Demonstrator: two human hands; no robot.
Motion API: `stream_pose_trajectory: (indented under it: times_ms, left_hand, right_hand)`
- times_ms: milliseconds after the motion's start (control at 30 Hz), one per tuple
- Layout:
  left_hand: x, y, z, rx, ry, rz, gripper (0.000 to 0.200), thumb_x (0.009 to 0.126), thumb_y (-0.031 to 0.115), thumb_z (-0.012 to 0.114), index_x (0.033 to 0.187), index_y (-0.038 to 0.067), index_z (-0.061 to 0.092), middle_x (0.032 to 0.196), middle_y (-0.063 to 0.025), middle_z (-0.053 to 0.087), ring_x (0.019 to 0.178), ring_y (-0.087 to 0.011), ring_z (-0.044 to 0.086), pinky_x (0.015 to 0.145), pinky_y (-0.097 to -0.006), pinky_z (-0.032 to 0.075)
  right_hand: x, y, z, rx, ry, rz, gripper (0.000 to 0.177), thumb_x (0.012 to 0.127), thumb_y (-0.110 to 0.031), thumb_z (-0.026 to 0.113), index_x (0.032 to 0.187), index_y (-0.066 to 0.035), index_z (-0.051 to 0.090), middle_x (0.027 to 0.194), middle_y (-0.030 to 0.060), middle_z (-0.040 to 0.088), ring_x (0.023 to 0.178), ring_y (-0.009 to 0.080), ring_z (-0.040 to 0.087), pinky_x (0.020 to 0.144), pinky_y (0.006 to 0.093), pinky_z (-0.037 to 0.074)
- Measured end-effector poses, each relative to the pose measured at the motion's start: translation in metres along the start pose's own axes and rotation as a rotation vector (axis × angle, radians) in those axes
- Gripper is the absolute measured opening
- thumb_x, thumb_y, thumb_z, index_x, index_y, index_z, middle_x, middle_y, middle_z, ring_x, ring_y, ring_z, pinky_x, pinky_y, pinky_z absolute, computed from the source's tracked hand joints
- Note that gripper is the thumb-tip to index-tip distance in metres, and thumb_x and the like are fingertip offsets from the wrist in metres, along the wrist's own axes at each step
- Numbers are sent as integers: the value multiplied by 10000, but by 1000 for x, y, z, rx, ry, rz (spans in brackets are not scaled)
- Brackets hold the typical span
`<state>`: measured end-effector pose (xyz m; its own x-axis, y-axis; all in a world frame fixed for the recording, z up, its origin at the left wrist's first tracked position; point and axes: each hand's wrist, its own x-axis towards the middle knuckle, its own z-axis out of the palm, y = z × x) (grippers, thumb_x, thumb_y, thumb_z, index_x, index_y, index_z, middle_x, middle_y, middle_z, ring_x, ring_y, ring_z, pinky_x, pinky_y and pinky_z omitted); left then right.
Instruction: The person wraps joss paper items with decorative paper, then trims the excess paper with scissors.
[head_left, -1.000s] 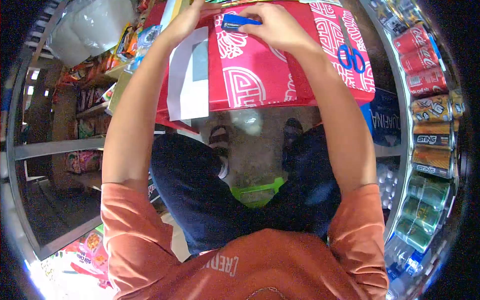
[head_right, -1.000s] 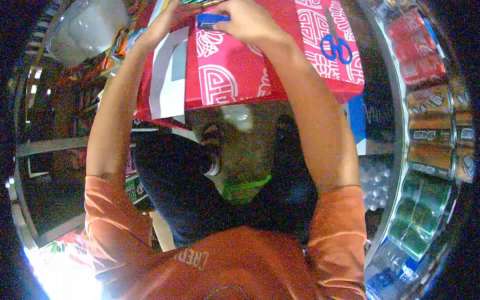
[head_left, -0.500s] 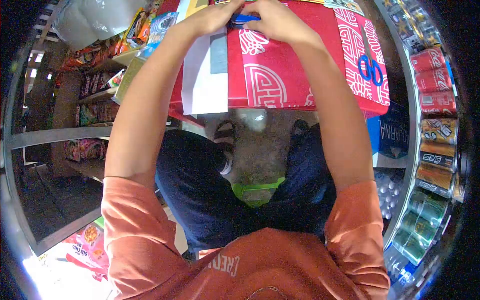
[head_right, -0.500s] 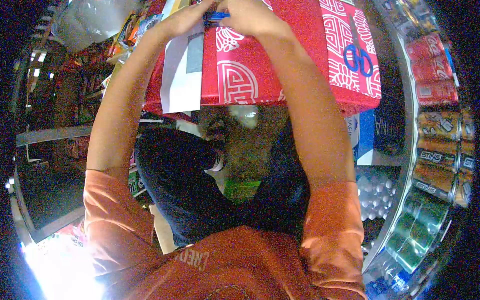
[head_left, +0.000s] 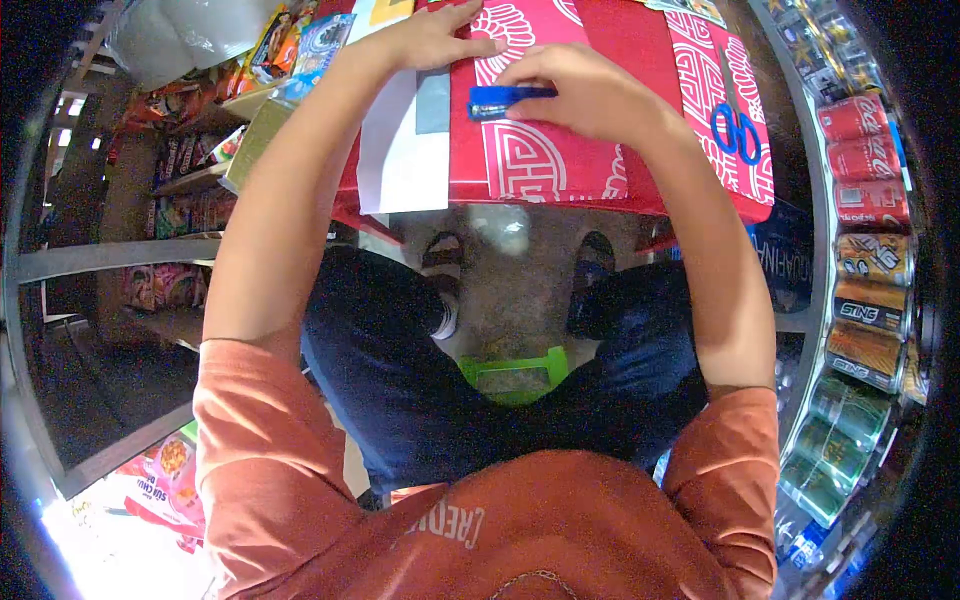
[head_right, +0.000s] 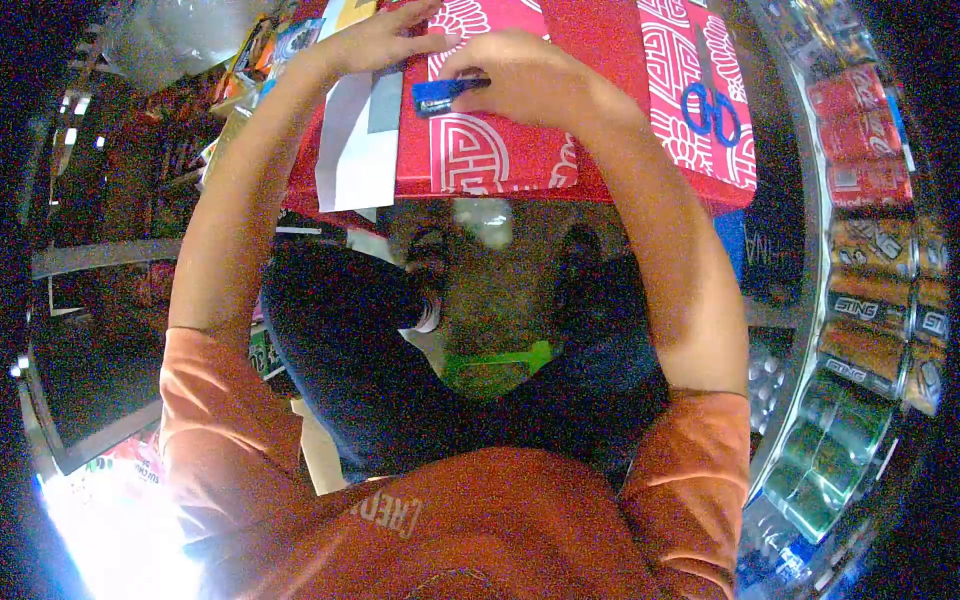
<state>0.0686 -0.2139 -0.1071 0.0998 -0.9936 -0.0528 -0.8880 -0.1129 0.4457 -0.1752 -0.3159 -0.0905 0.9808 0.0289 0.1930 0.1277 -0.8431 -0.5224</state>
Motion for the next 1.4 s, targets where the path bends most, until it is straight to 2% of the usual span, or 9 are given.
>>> stream_pose_trajectory:
  times_ms: [400, 500, 900, 1100, 1200, 1233, 1267, 1333, 1400]
  left_hand:
    - [4, 1, 3, 101, 18, -65, 1106, 907, 735, 553, 1598, -68, 234, 1621, -310, 321, 1521, -395, 319, 1257, -388, 247]
    - [4, 0, 3, 125, 24, -70, 1086, 912, 729, 546, 1599, -57, 245, 1614, -306, 339, 1515, -399, 328, 1254, -398, 251]
    - [5, -4, 7, 220, 39, -54, 1054, 929, 743, 492, 1602, -35, 263, 1597, -313, 362, 1488, -418, 365, 1247, -434, 258]
    - [8, -12, 15, 165, 96, -51, 1012, 969, 741, 424, 1602, -32, 264, 1603, -326, 340, 1533, -427, 271, 1254, -469, 234]
    - [-2, 6, 16, 251, 152, -191, 1013, 980, 735, 402, 1614, -31, 211, 1626, -347, 260, 1573, -424, 137, 1267, -489, 178]
    - [-6, 8, 26, 555, 454, -8, 766, 1023, 590, 525, 1467, -34, 504, 1424, -309, 567, 1381, -350, 523, 1108, -446, 432]
    - [-8, 6, 27, 352, 469, 19, 722, 1020, 555, 546, 1467, -12, 513, 1466, -289, 531, 1412, -367, 482, 1147, -450, 391]
    - [-33, 47, 19, -53, 480, 88, 642, 1013, 483, 587, 1467, 32, 531, 1551, -250, 461, 1474, -402, 401, 1223, -457, 311]
    - [-74, 98, 27, 19, 370, -71, 461, 1040, 334, 572, 1376, 20, 601, 1491, -256, 515, 1427, -419, 454, 1200, -471, 344]
  right_hand:
    - [-31, -26, 1, -16, -47, -30, 348, 851, -187, 779, 1138, -4, 709, 1093, 169, 703, 1046, 347, 676, 938, 426, 525]
    - [-30, -26, -1, -4, -93, -25, 340, 849, -250, 772, 1138, -73, 741, 1086, 165, 725, 1042, 362, 688, 947, 472, 525]
    - [-39, -53, -8, 24, -217, -26, 324, 824, -189, 794, 1103, -34, 738, 1060, 168, 699, 1004, 348, 673, 914, 425, 517]
    - [-53, -71, -7, 14, -314, 10, 334, 791, -192, 808, 1098, -70, 764, 1047, 186, 739, 1029, 351, 702, 921, 449, 537]
    - [-43, -70, -30, 262, -366, 38, 363, 786, -199, 823, 1109, -49, 756, 1050, 178, 752, 993, 331, 720, 909, 429, 551]
    - [-43, -63, -38, 263, -254, 3, 384, 802, -202, 826, 1133, -27, 741, 1016, 164, 760, 916, 311, 735, 867, 411, 569]
    - [-44, -49, -43, 33, -33, -205, 387, 828, -201, 824, 1157, -21, 730, 960, 153, 761, 826, 295, 729, 813, 383, 574]
    - [-39, -42, -68, 348, -130, 161, 358, 867, -202, 799, 1165, -16, 727, 948, 142, 753, 849, 249, 710, 831, 355, 553]
    - [-35, -2, -69, 221, 89, 220, 286, 927, -186, 766, 1148, -8, 725, 1008, 42, 728, 930, 122, 663, 880, 312, 518]
